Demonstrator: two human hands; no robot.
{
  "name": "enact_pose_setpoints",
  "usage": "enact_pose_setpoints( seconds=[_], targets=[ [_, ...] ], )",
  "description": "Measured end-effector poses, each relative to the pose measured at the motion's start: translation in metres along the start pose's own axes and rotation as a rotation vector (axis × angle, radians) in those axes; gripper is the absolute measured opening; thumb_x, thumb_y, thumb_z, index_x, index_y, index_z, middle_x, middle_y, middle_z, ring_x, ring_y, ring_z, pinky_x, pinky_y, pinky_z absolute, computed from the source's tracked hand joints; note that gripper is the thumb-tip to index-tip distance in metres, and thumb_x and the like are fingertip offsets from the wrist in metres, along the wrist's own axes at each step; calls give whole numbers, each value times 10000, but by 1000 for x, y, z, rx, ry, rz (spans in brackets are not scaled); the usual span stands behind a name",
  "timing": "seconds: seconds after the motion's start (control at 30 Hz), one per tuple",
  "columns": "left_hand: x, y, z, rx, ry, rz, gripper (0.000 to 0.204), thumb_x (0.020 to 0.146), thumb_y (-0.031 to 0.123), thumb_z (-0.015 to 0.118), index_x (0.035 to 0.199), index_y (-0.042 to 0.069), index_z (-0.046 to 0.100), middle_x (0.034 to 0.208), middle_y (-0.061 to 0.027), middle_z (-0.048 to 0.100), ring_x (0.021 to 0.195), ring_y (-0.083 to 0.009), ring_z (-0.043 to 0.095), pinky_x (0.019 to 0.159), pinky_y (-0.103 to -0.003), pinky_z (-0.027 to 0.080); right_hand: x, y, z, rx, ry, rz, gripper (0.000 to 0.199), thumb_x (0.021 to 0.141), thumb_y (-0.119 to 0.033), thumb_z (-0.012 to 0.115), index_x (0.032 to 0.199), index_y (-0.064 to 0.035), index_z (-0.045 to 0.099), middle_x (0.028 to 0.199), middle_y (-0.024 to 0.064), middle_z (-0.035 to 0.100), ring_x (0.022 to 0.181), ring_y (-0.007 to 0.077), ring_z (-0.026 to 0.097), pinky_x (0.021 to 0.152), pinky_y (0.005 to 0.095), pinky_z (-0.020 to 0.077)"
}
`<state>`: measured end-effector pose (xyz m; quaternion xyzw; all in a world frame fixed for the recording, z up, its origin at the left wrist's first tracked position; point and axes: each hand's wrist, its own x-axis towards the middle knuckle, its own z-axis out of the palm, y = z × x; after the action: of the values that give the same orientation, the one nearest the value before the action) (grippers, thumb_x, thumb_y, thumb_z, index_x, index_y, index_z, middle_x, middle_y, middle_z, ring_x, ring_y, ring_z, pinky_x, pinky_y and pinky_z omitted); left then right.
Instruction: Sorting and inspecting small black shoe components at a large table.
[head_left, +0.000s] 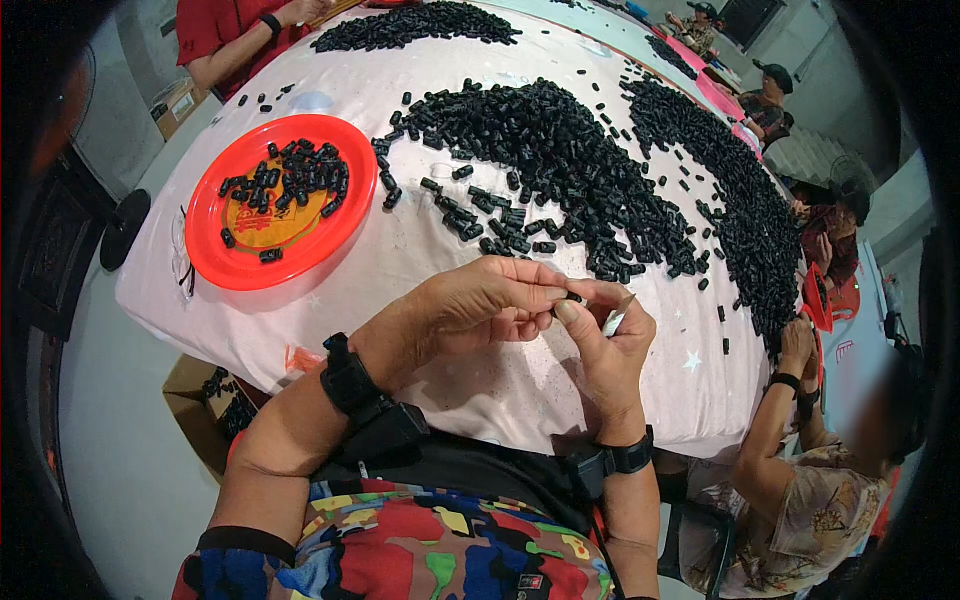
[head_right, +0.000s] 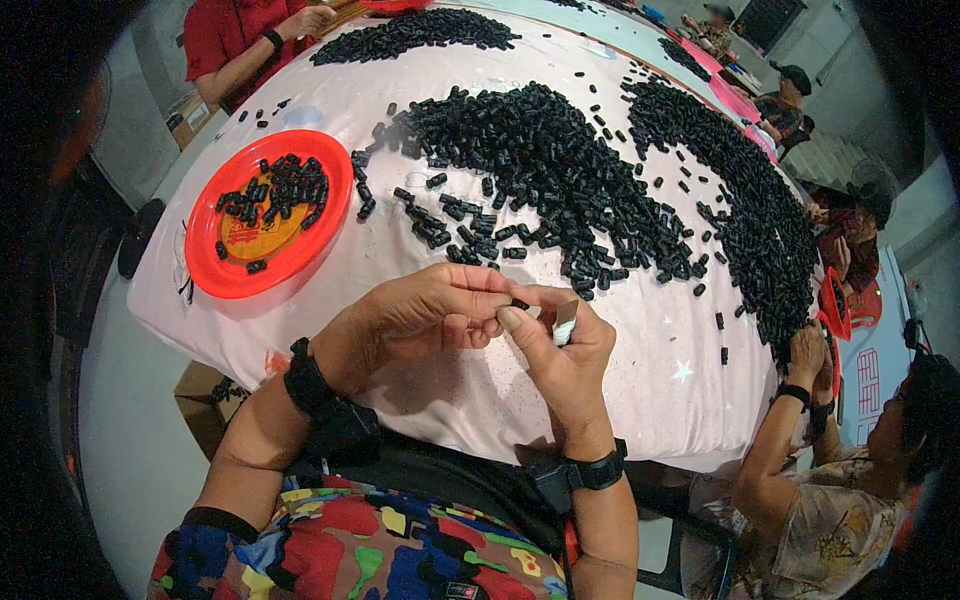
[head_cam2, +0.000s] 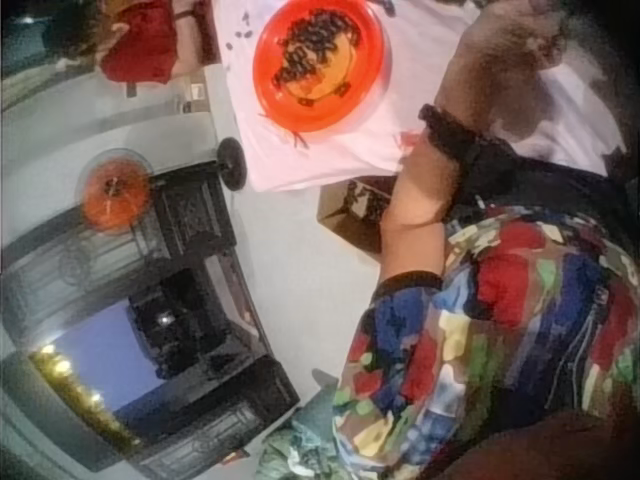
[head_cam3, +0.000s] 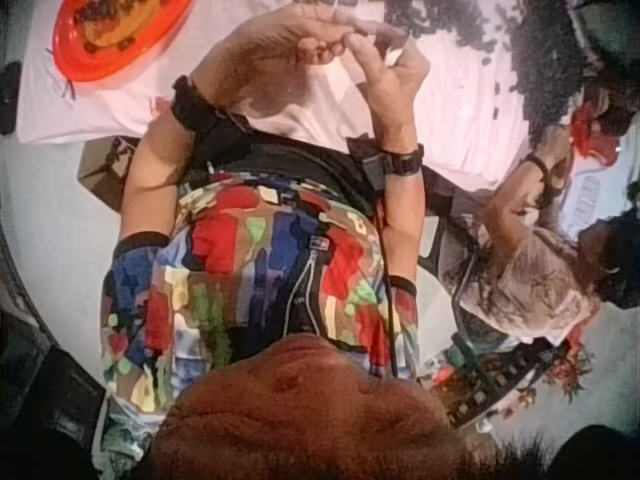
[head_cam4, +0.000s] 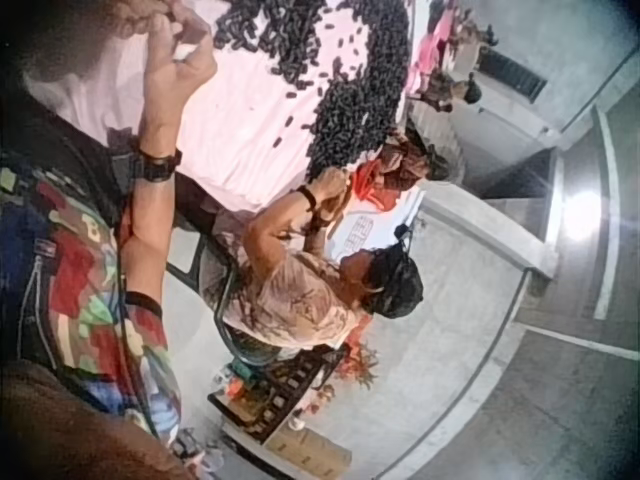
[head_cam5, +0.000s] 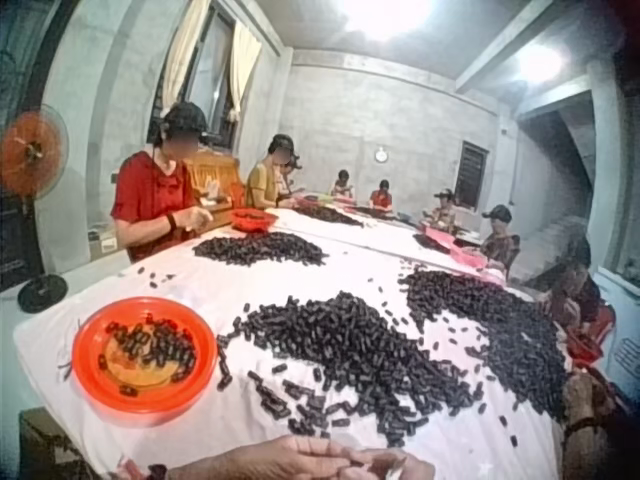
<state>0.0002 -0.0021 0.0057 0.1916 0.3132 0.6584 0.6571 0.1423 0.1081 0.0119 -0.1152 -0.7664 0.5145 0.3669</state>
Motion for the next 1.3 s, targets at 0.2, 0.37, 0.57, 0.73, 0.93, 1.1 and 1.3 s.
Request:
enact_pose_setpoints(
  seconds=[0.2,0.37,0.57,0.73,0.93,1.1,1.3],
  targets=[
    [1,-2,0,-21,-10,-26,290,888,107,623,1150,-3,563,877,-19,589,734,-78,555,629,-185,466,0,-2,-2,60,-1,60,145,827,-80,696,944,5,679,854,65,690,715,80,592,649,216,474],
    [1,-2,1,-39,-21,-37,307,889,114,624,1167,0,558,913,-32,587,741,-77,550,625,-179,467,-1,1,-3,179,9,206,144,858,-95,662,956,9,675,856,70,689,718,92,599,660,222,480],
    [0,3,1,-18,-15,-39,316,878,140,638,1154,-1,572,890,-12,585,733,-67,537,617,-181,453,0,11,-4,25,137,-14,179,822,-174,710,841,-13,636,711,2,616,636,58,528,585,207,429],
    [0,2,5,-27,18,-13,309,881,155,641,1146,8,582,914,-19,610,743,-61,540,647,-190,458,-2,20,-5,-112,-72,-35,292,780,-275,765,813,-26,616,646,-3,609,584,56,543,522,205,431],
    [-1,3,5,9,-19,-6,313,882,157,639,1153,12,577,963,-26,616,786,-55,551,681,-201,454,-1,19,-3,-241,-101,-48,382,777,-373,755,831,-18,623,638,69,637,584,99,614,500,235,467],
    [-1,3,8,33,36,5,358,872,161,651,1169,-11,552,967,-34,615,787,-55,551,669,-204,451,-1,16,-3,-299,-97,-48,392,779,-391,745,828,-20,630,603,64,626,536,117,611,472,249,459],
    [-1,1,6,33,45,20,364,870,159,649,1168,-25,550,945,-37,612,748,-53,526,642,-197,431,-1,18,-1,-352,-77,-67,380,781,-396,739,799,-31,636,591,73,616,513,138,610,457,255,451]
  ],
)
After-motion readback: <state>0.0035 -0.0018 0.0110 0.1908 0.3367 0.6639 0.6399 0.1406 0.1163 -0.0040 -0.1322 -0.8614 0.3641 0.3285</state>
